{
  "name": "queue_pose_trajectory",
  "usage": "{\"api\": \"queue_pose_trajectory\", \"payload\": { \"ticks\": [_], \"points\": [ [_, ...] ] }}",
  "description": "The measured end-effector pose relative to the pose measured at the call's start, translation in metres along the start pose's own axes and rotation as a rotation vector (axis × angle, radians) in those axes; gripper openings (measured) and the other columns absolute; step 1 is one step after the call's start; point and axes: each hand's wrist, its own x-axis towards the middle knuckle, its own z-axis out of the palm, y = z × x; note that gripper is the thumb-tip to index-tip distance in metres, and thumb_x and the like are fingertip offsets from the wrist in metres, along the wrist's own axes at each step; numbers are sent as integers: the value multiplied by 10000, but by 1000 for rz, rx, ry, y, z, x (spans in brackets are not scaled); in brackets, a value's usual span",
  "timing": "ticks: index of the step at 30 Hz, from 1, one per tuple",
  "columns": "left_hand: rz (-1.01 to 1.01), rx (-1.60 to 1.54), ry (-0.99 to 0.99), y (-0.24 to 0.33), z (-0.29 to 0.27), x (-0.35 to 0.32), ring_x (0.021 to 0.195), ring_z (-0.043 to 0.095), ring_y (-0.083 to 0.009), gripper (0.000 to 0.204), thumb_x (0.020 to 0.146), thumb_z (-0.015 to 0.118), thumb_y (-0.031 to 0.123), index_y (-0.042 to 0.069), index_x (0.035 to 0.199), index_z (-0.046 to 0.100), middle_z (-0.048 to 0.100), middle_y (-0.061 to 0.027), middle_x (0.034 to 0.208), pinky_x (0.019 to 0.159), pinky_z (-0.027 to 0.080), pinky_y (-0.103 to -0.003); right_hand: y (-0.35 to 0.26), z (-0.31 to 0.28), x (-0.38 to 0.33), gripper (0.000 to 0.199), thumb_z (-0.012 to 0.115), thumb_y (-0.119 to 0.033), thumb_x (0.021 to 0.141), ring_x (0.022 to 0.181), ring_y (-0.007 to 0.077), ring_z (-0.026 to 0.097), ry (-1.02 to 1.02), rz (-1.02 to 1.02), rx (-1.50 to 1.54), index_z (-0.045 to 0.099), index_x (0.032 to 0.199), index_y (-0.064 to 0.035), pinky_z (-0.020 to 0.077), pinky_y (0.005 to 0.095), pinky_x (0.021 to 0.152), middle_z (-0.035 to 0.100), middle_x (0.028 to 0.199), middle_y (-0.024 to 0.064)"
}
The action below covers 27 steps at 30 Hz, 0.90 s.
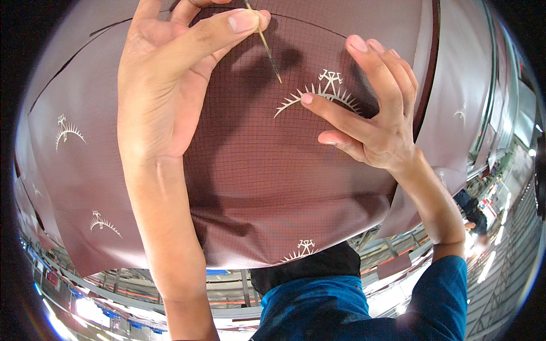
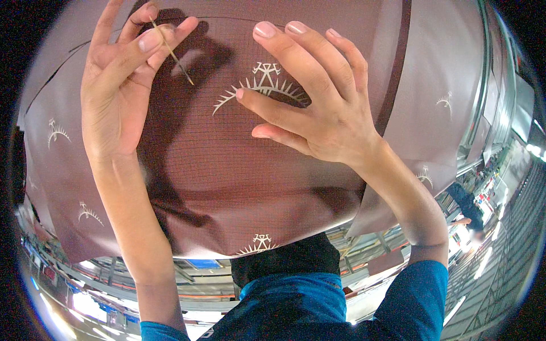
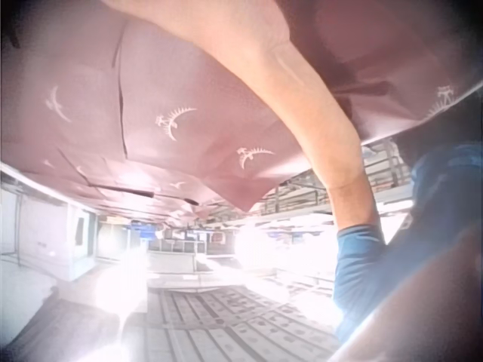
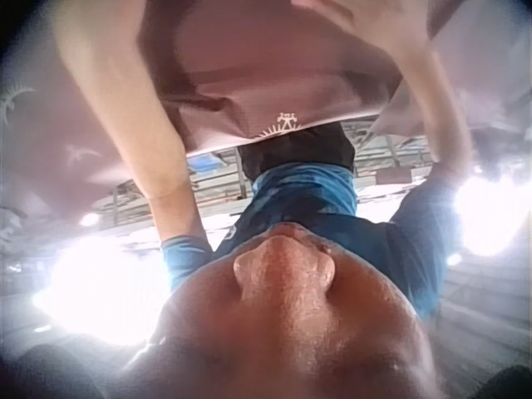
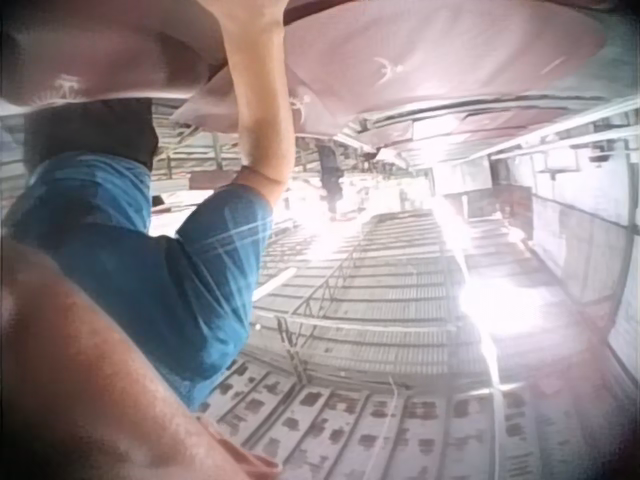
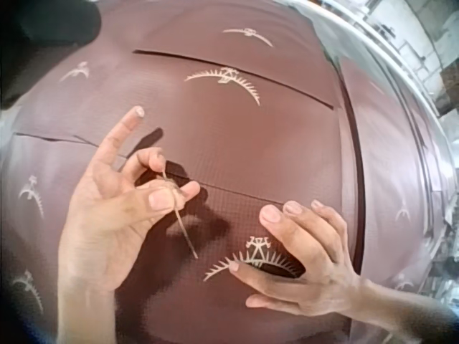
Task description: The person walks along drying racks in a workshop and uses a small stick to pick at white printed logos on maroon surfboard blanks. They repeatedly lift and remove small pieces of the logo from several boards.
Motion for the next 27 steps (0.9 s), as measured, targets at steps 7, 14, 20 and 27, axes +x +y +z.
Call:
{"api": "queue_pose_trajectory", "payload": {
  "ticks": [7, 14, 20, 27],
  "points": [
    [80, 68, -87, -4, -10, 0, 840, 698, -190, 1036, 781, 714, -93, 7, 1573, 53, 552, -96, 1066, 1001, 544, -500, 0, 3, -2, 469, 509, -632, 929, 1322, 341, 467, 45, 10, 4, 789, 1098, -297, 361, 494, 1098, 463, 1474, 232],
    [-16, 13, 7, 1, -7, 1, 813, 695, -192, 1037, 787, 678, -123, 4, 1576, 19, 544, -95, 1042, 1006, 540, -508, 0, 1, -1, 462, 529, -597, 939, 1338, 358, 461, 13, -27, 31, 781, 1098, -245, 371, 502, 1099, 456, 1468, 251],
    [-35, -49, -259, 5, -44, 11, 1119, 615, -306, 828, 906, 639, 45, -54, 1540, 115, 501, -252, 1287, 1133, 389, -564, 17, 2, -6, 251, 768, -290, 839, 1234, 347, 567, 332, 163, 376, 702, 1017, -127, 445, 459, 1034, 609, 1334, 187],
    [-22, 74, -220, 17, -60, 11, 946, 605, -184, 836, 871, 633, -45, -73, 1539, 131, 485, -150, 1183, 1201, 287, -607, 31, -8, -24, 237, 811, -158, 808, 1195, 354, 578, 280, 391, 483, 640, 952, -79, 445, 437, 1024, 631, 1260, 171]
  ]
}}
